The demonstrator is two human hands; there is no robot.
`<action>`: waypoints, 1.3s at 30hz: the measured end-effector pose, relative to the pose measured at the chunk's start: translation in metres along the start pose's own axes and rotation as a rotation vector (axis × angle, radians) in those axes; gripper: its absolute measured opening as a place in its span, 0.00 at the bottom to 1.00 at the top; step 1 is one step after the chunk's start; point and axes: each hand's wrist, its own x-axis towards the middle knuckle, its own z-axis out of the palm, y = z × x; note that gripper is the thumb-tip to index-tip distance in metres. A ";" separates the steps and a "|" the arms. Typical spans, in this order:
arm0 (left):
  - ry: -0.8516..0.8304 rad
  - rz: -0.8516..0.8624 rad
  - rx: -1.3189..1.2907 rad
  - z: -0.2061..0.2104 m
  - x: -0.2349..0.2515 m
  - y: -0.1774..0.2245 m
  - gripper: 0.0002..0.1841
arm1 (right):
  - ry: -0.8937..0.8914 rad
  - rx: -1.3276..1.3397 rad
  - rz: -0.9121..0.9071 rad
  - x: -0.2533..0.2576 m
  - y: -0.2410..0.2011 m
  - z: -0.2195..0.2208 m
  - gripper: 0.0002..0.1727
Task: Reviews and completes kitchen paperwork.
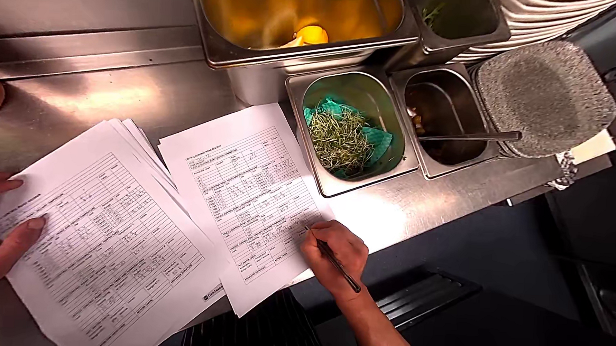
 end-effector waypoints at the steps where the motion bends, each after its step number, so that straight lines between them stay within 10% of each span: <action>1: -0.007 -0.008 -0.004 0.000 -0.001 0.001 0.40 | -0.005 -0.001 0.004 -0.001 0.000 0.000 0.07; 39: 0.069 0.127 0.092 0.004 -0.001 -0.044 0.43 | -0.141 0.144 -0.028 -0.048 -0.048 0.018 0.06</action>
